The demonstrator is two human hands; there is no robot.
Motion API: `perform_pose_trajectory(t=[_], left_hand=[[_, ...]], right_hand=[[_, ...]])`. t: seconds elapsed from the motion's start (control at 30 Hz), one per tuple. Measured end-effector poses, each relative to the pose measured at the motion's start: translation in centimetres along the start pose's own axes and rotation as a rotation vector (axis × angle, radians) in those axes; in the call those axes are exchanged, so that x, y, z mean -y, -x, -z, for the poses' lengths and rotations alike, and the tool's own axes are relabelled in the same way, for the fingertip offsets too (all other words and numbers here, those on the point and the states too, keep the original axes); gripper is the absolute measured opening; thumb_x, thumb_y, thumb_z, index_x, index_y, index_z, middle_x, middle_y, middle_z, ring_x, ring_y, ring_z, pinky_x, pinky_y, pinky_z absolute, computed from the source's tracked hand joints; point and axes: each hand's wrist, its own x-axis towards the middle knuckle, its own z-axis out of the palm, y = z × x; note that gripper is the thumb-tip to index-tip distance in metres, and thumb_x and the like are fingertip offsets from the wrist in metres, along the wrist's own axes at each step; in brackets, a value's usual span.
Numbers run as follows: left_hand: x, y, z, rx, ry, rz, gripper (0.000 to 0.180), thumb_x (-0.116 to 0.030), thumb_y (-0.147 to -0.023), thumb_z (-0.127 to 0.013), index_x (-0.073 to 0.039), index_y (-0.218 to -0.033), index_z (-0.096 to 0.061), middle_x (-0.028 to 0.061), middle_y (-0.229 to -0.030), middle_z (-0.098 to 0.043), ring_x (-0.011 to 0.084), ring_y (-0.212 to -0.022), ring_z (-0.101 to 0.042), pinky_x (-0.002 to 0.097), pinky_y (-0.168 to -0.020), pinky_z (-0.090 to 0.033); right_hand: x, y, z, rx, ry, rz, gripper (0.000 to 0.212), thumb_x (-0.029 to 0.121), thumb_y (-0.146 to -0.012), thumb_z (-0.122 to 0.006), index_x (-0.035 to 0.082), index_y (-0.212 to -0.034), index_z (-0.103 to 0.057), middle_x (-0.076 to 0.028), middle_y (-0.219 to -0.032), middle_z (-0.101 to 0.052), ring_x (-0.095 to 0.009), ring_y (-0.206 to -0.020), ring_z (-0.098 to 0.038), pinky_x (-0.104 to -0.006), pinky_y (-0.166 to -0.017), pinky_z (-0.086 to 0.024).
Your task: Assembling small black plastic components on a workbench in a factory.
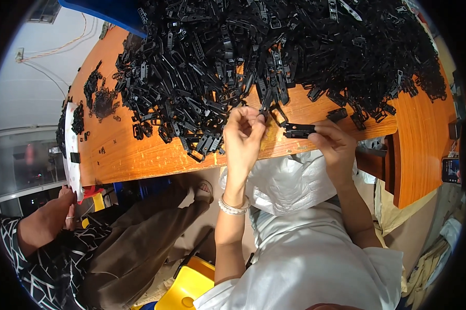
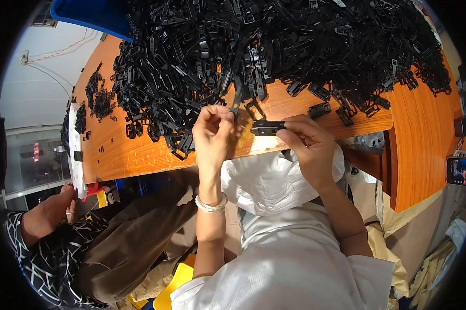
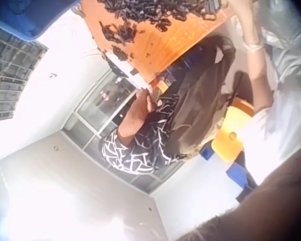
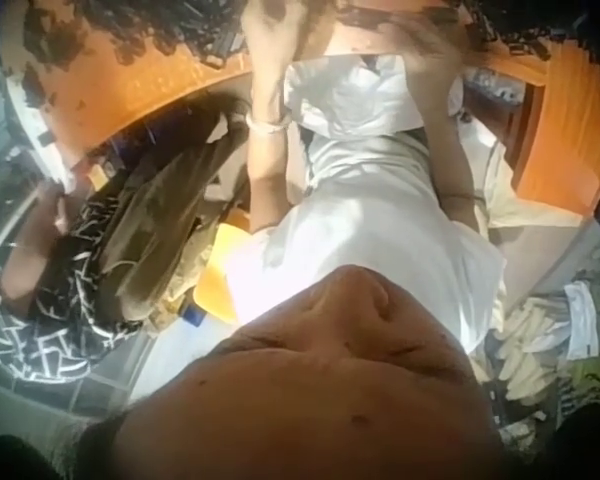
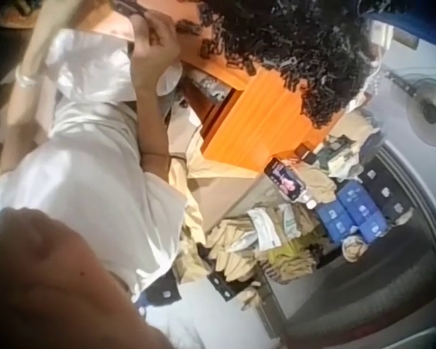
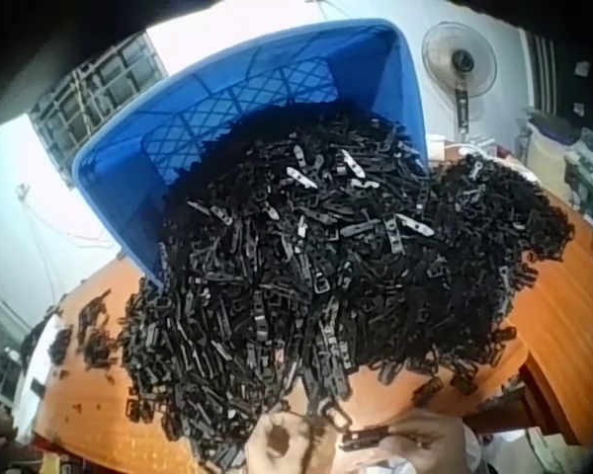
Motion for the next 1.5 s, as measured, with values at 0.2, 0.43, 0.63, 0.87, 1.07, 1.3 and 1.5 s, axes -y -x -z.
perform_pose_trajectory(t=[0.2,0.43,0.63,0.87,1.07,1.3,1.5], left_hand=[[0.0,-0.5,0.2,0.203,0.363,0.286,0.02,-0.008,-0.087,-0.05,0.009,-0.097,-0.055,0.0111,-0.079,-0.06,0.0121,-0.059,-0.055,0.0217,-0.053,-0.047],[-0.1,-0.3,0.3,0.3,0.327,0.355,0.037,-0.024,-0.091,-0.047,0.004,-0.068,-0.057,0.0042,-0.043,-0.048,0.0073,-0.033,-0.04,0.0188,-0.034,-0.031],[0.1,0.1,0.0,0.205,0.291,0.367,0.042,-0.028,-0.092,-0.045,0.001,-0.064,-0.056,0.0017,-0.041,-0.043,0.0052,-0.032,-0.032,0.0191,-0.033,-0.023],[-1.4,2.3,-2.3,0.117,0.377,0.354,0.042,-0.03,-0.093,-0.041,-0.002,-0.064,-0.055,-0.0004,-0.045,-0.043,0.0053,-0.039,-0.035,0.0202,-0.038,-0.026],[-0.6,4.3,-3.0,0.271,0.411,0.232,0.013,-0.005,-0.075,-0.067,0.002,-0.084,-0.062,0.0016,-0.076,-0.058,0.0076,-0.066,-0.052,0.0188,-0.061,-0.04],[-1.2,5.4,-3.0,0.253,0.347,0.093,0.006,-0.002,-0.074,-0.065,0.002,-0.078,-0.062,0.004,-0.072,-0.056,0.0102,-0.068,-0.05,0.0221,-0.062,-0.039],[-0.7,2.0,-1.6,0.527,0.175,-0.094,0.011,-0.007,-0.075,-0.062,0.003,-0.07,-0.058,0.0076,-0.07,-0.056,0.0136,-0.063,-0.052,0.0249,-0.059,-0.04]], right_hand=[[-1.0,-1.5,-0.5,0.049,0.083,0.072,0.01,-0.005,-0.075,-0.061,-0.008,-0.084,-0.059,-0.003,-0.085,-0.055,-0.007,-0.075,-0.051,-0.018,-0.067,-0.041],[-1.0,-1.7,-0.9,0.046,0.128,0.027,0.007,-0.005,-0.077,-0.059,-0.007,-0.084,-0.059,-0.003,-0.081,-0.055,-0.006,-0.072,-0.05,-0.0181,-0.064,-0.04],[-0.4,-1.5,-1.3,0.057,0.053,-0.048,0.006,-0.001,-0.078,-0.06,-0.005,-0.082,-0.06,-0.003,-0.073,-0.057,-0.006,-0.067,-0.052,-0.0181,-0.062,-0.041],[-0.6,-0.8,-1.2,-0.021,0.17,0.035,0.006,-0.003,-0.076,-0.06,-0.006,-0.082,-0.059,-0.004,-0.073,-0.057,-0.008,-0.062,-0.054,-0.0193,-0.058,-0.043],[0.0,0.3,1.3,0.145,0.275,0.07,0.012,-0.006,-0.067,-0.066,-0.004,-0.077,-0.059,-0.003,-0.073,-0.056,-0.008,-0.064,-0.053,-0.0193,-0.057,-0.041],[1.1,0.8,1.3,0.189,-0.097,-0.309,0.022,-0.005,-0.068,-0.066,-0.005,-0.089,-0.061,-0.005,-0.083,-0.055,-0.01,-0.071,-0.055,-0.0199,-0.061,-0.045],[0.4,1.0,0.7,0.094,-0.01,-0.165,0.021,-0.005,-0.071,-0.059,-0.007,-0.092,-0.059,-0.007,-0.085,-0.054,-0.01,-0.06,-0.056,-0.0185,-0.045,-0.035]])
